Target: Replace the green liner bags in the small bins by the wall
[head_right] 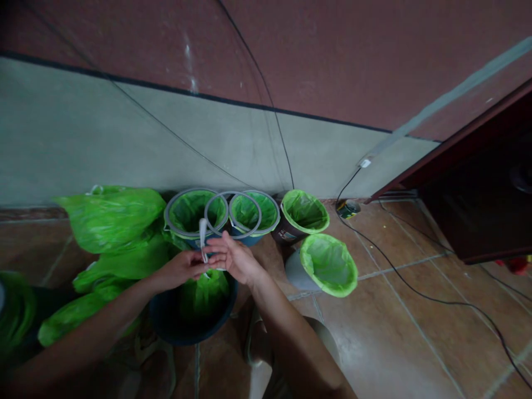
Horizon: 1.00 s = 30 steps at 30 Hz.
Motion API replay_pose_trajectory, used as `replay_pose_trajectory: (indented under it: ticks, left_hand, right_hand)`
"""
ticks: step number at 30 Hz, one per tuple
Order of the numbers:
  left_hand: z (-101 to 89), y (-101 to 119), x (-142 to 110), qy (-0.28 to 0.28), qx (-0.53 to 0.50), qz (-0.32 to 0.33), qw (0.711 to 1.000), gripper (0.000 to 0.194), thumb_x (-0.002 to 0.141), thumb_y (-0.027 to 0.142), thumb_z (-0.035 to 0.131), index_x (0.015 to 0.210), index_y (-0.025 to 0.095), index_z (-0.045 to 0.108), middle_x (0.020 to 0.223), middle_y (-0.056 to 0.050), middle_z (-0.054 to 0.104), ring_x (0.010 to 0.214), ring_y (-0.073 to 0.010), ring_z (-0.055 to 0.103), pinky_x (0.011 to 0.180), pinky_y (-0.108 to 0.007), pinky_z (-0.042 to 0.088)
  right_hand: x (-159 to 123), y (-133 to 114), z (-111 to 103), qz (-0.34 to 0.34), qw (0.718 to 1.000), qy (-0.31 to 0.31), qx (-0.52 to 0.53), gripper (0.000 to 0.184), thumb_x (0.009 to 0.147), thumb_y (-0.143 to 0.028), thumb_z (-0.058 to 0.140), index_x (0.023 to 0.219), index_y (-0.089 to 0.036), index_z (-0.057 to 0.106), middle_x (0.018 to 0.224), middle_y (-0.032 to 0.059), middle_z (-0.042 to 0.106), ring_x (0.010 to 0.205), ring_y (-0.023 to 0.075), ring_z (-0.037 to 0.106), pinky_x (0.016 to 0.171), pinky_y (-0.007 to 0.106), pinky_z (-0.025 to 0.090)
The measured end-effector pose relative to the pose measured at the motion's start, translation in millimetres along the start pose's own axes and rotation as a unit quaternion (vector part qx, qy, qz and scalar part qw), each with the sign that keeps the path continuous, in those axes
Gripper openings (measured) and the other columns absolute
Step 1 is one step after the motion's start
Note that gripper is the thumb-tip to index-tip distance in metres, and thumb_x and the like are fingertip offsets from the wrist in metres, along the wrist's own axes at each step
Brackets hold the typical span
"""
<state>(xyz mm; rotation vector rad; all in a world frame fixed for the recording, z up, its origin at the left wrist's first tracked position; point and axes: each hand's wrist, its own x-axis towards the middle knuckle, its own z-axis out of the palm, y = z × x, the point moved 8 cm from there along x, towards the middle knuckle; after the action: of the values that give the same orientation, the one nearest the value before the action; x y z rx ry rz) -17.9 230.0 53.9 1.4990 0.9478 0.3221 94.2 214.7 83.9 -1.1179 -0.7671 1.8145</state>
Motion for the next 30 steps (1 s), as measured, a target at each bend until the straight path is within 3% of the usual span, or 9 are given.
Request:
replay_pose_trajectory:
  ticks: [2,4,8,12,17,20,25,30]
  left_hand:
    - [-2.2,0,1,0.022,-0.009,-0.005,1.0,0.027,0.075,0.044,0.059,0.069,0.017,0.059,0.056,0.004,0.05,0.05,-0.011,0.048,0.051,-0.023,0.038]
    - [-3.8,1,2,0.036,-0.019,0.007,0.999,0.029,0.076,0.046,0.059,0.072,0.017,0.059,0.057,0.004,0.052,0.05,-0.0109,0.048,0.05,-0.022,0.038]
    - [-4.2,4,3,0.045,-0.013,0.054,0.997,0.031,0.082,0.047,0.053,0.084,0.017,0.064,0.061,0.002,0.057,0.051,-0.0111,0.049,0.051,-0.022,0.04]
    - [-10.4,8,0,0.091,0.082,0.107,0.987,0.026,0.085,0.038,0.051,0.083,0.019,0.067,0.071,-0.001,0.067,0.064,-0.0147,0.059,0.062,-0.024,0.046]
    - [-15.1,18,-4,0.132,0.174,0.161,0.963,0.023,0.085,0.035,0.051,0.077,0.021,0.067,0.075,0.0,0.07,0.072,-0.0154,0.061,0.068,-0.023,0.047]
    - [-16.7,15,-2,0.144,0.179,0.114,0.967,0.026,0.085,0.036,0.051,0.073,0.02,0.066,0.064,0.0,0.066,0.063,-0.0148,0.058,0.06,-0.023,0.044]
    - [-20.3,7,-2,0.158,0.117,0.028,0.98,0.027,0.084,0.036,0.05,0.066,0.019,0.061,0.049,0.004,0.055,0.045,-0.011,0.048,0.046,-0.021,0.035]
    - [-21.7,-13,-1,0.157,0.023,-0.085,0.984,0.023,0.081,0.034,0.052,0.068,0.018,0.061,0.046,0.004,0.054,0.035,-0.0099,0.045,0.039,-0.021,0.033]
  right_hand:
    - [1,-3,-7,-0.019,0.998,0.041,0.047,0.042,0.087,-0.054,0.054,0.102,-0.016,0.066,0.1,0.0095,0.071,0.066,0.0101,0.062,0.063,0.023,0.053]
    - [4,3,-9,-0.027,0.997,0.063,0.03,0.029,0.083,-0.038,0.063,0.103,-0.017,0.064,0.097,0.0073,0.071,0.062,0.0096,0.062,0.061,0.023,0.053]
    - [9,29,8,-0.022,0.997,0.011,-0.07,0.028,0.07,-0.013,0.065,0.097,-0.019,0.063,0.075,-0.0026,0.066,0.057,0.009,0.061,0.056,0.02,0.049]
    - [14,46,14,-0.025,0.994,0.001,-0.11,0.03,0.066,-0.007,0.059,0.093,-0.02,0.06,0.071,-0.0056,0.062,0.058,0.009,0.059,0.06,0.021,0.048]
    - [21,52,5,-0.049,0.983,0.028,-0.175,0.017,0.066,-0.008,0.059,0.078,-0.02,0.056,0.063,-0.0065,0.058,0.055,0.0088,0.052,0.057,0.02,0.044]
    - [19,47,2,-0.081,0.971,0.048,-0.221,0.022,0.068,-0.012,0.063,0.089,-0.02,0.059,0.069,-0.0049,0.061,0.061,0.0112,0.057,0.062,0.022,0.046]
    - [5,32,2,-0.118,0.922,0.109,-0.353,0.057,0.074,-0.011,0.06,0.128,-0.022,0.05,0.081,-0.002,0.067,0.074,0.0155,0.063,0.074,0.027,0.05]
    - [-4,21,18,-0.168,0.851,0.081,-0.492,0.052,0.083,-0.012,0.052,0.133,-0.021,0.048,0.091,0.0026,0.069,0.083,0.0183,0.065,0.082,0.03,0.049]
